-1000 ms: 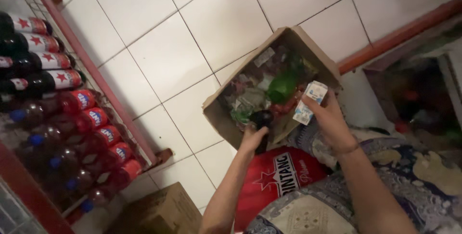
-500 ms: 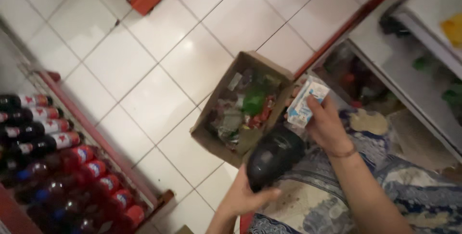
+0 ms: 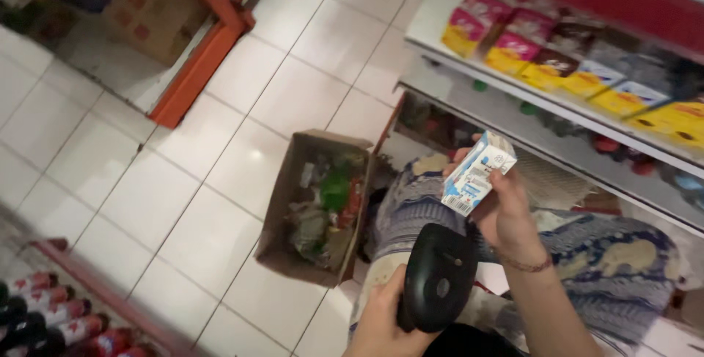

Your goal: The person picks up various beverage cartons from a cardboard box on the floor, scans each one with a handheld barcode scanner, and places them on a refrigerated shelf. The person handles multiple pink and red cartons one at a time.

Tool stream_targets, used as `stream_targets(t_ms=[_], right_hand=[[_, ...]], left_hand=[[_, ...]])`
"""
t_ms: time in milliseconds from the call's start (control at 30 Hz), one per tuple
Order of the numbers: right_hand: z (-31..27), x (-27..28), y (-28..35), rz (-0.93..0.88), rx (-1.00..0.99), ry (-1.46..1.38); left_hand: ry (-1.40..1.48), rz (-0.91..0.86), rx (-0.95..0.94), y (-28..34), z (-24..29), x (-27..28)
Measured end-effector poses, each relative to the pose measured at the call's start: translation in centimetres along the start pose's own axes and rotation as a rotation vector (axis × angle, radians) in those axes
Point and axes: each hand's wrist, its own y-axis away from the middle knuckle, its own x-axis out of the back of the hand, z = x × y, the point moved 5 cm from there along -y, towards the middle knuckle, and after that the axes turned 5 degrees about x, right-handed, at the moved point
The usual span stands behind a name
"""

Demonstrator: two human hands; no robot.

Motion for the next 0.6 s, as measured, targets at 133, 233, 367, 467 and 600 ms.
stream_targets(t_ms=[133, 233, 367, 467, 600], right_hand=[[-2.3, 1.3, 1.2, 0.017, 0.061, -0.007], [-3.4, 2.4, 2.2, 0.049, 0.088, -0.042], [-4.8, 3.5, 3.2, 0.141, 0.049, -0.22], [-6.7, 3.0, 3.8, 0.112, 0.108, -0.272], [-10.2, 1.8, 4.6, 0.002, 0.224, -0.165]], left_hand=[[0.034, -0.096, 0.05, -0.4, -0.1, -2.2], [-0.014, -0.139, 0.134, -0.2, -1.7, -3.4], [-0.15, -0.136, -0.01, -2.0, -4.8, -4.3], [-0.17, -0.152, -0.114, -4.5, -8.0, -5.1], [-0.16, -0.224, -0.212, -7.7, -11.7, -6.4]])
